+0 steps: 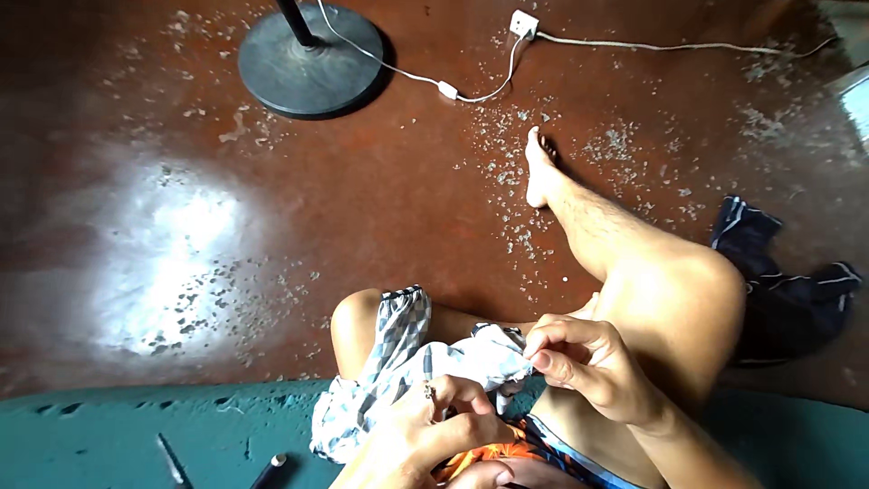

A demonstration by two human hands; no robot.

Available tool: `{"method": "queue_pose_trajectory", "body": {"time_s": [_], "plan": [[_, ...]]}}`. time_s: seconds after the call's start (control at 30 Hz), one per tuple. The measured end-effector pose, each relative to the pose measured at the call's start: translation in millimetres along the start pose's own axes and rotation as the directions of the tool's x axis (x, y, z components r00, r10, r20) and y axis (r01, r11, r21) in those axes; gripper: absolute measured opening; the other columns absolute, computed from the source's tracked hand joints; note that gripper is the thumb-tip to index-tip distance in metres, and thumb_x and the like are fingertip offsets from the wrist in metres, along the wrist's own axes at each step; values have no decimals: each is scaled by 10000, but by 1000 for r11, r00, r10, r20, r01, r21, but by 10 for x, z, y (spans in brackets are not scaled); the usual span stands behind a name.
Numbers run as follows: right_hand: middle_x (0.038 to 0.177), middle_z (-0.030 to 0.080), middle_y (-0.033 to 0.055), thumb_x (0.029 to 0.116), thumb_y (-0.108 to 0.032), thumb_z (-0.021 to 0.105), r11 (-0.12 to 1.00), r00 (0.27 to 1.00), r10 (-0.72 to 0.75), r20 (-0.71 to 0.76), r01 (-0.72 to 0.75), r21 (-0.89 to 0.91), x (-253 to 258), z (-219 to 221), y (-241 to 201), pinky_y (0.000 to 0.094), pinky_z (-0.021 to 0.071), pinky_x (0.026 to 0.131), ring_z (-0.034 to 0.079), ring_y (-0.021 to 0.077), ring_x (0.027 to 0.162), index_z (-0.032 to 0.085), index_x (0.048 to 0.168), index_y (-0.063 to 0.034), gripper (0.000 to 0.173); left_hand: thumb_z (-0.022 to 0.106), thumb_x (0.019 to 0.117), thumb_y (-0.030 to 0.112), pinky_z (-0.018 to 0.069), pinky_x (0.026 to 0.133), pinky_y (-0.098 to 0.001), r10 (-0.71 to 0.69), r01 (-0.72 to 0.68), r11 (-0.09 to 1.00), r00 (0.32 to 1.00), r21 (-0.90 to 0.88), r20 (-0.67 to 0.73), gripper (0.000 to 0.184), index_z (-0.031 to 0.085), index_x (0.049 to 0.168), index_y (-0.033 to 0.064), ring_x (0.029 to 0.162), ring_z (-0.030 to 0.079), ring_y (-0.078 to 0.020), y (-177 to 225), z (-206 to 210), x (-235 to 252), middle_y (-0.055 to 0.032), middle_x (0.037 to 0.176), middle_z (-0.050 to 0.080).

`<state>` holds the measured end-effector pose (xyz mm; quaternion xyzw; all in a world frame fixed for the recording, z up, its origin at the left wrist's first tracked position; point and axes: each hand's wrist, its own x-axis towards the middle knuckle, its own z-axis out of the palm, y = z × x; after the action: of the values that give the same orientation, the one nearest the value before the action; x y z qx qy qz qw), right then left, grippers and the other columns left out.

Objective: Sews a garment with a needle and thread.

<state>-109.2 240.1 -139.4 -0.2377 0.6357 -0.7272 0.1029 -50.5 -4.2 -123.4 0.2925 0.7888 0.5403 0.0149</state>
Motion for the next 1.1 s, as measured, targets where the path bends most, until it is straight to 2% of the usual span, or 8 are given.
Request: {"method": "queue_pose_trajectory", "body": {"time_s": [0.13,0.23,0.33,0.6,0.7,0.8,0.93,1.1], "plan": [[960,698,-110,1016,-172,635,1000,1000,-7,-2,7,-3,-2,-4,-7,78,517,733,613,-99,846,734,999,-68,145,561,1054,369,466,912,-122,3,2,1000,983,25,-186,244,653,1050,143,1052,591,30,-2,-99,90,27,1058,639],[962,695,-109,1013,-166,640,1000,1000,-14,3,14,0,-4,13,-8,77,515,736,610,-100,848,735,1004,-69,135,575,1044,380,471,943,-130,-37,50,998,950,34,-309,245,689,1115,176,1120,579,54,-101,-52,236,68,1146,660],[961,693,-93,1008,-158,647,999,1000,-23,8,23,-39,-3,32,-18,84,525,762,613,-94,864,736,995,-60,133,605,1024,381,455,990,-147,-66,56,997,959,-44,-277,269,722,1127,162,1179,551,36,-143,83,394,21,1236,638],[976,704,-52,990,-129,675,993,999,-42,-17,40,-110,-16,46,-21,101,541,799,634,-73,905,733,1021,-17,130,660,1003,240,461,984,-137,-12,-17,993,968,-115,-250,166,731,966,95,1147,568,27,-124,215,549,-28,1223,643],[981,705,-43,995,-135,673,993,999,-53,7,54,-106,-12,38,-18,109,557,808,646,-66,918,727,1014,-22,127,596,1039,229,462,1001,-153,-11,-9,995,979,-96,-204,197,661,989,50,1173,569,4,-92,199,553,-73,1224,628],[978,705,-34,1001,-150,665,991,997,-65,29,68,-113,-7,10,-11,97,540,789,635,-70,896,722,1006,-18,144,473,1097,266,501,990,-190,4,-28,995,974,-100,-228,262,611,1087,44,1171,617,-27,-95,171,540,-61,1218,673],[980,695,-41,1008,-139,651,992,998,-50,25,53,-117,-19,-14,-31,78,535,734,618,-89,831,708,1040,-10,144,402,1114,317,590,864,-206,-42,-21,980,949,-197,-311,255,601,1149,161,1007,714,-38,-57,9,464,51,1111,736],[998,700,-48,1020,-173,640,987,995,-93,35,97,-128,-21,-38,-27,79,537,753,633,-85,874,680,1062,-31,153,407,1111,329,606,777,-187,-72,-12,977,922,-213,-379,202,591,1159,263,879,729,-27,46,-204,327,123,1004,740]]}}
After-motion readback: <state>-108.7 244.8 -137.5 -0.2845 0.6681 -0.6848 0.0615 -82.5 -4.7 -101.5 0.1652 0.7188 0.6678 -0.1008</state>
